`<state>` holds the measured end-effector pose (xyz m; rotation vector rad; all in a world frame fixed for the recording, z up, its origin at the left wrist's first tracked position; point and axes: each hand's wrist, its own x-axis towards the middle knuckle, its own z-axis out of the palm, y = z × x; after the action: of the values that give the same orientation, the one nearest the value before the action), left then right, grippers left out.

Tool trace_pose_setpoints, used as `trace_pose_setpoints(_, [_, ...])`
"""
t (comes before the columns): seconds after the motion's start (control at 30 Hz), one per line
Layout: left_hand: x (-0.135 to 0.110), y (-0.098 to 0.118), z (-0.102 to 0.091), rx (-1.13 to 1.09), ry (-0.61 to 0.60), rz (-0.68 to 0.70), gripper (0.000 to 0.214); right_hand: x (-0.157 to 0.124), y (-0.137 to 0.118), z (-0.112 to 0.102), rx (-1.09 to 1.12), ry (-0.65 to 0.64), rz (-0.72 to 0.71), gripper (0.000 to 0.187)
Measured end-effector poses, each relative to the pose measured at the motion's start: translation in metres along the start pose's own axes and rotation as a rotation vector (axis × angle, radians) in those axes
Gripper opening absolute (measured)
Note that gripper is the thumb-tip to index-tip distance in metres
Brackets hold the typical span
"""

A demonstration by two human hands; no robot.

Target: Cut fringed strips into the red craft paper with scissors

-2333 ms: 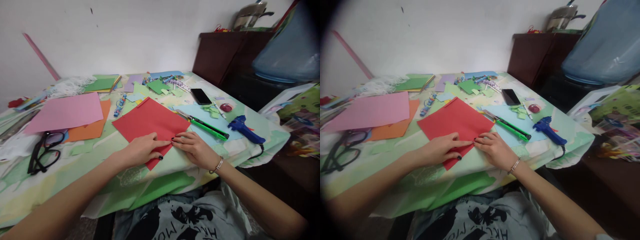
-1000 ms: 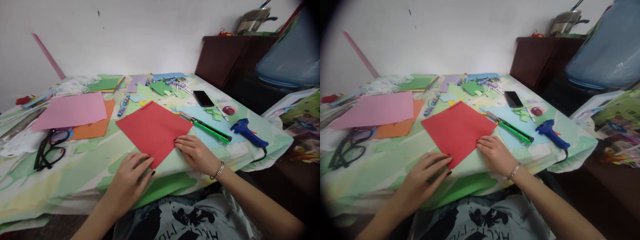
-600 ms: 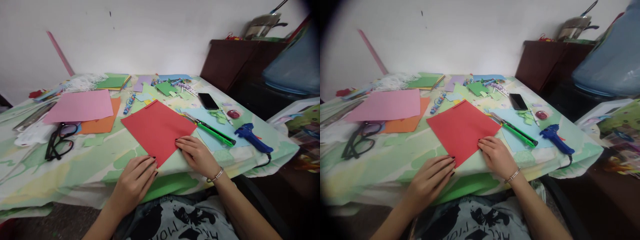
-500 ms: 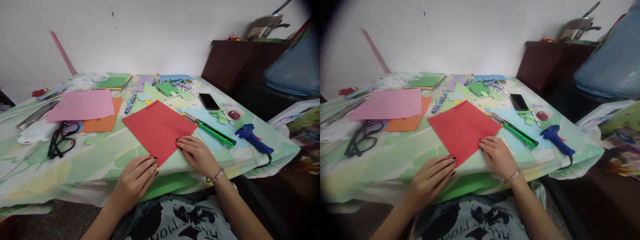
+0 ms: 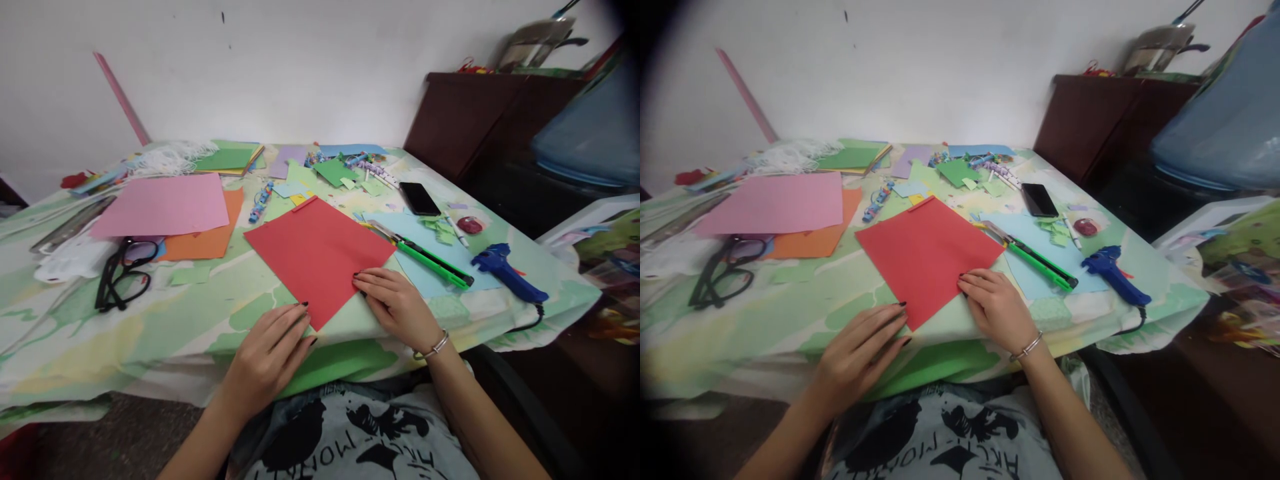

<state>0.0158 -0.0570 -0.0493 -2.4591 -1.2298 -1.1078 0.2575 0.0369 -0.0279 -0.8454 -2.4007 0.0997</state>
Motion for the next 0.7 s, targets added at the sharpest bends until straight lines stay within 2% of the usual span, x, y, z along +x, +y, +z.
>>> trace_pose_setpoints(0.2, [0.0034, -0.0016, -0.0017, 0.073, -0.171, 0.133, 0.041, 0.0008, -0.0005, -0.0004, -0.003, 0.006, 0.001, 0.030])
trace_pose_setpoints(0.7, [0.0036, -0.0036, 0.0000, 0.039, -0.100, 0.116, 0.034, -0.0014, 0.0005, 0.0022, -0.048, 0.004, 0.008, 0.028])
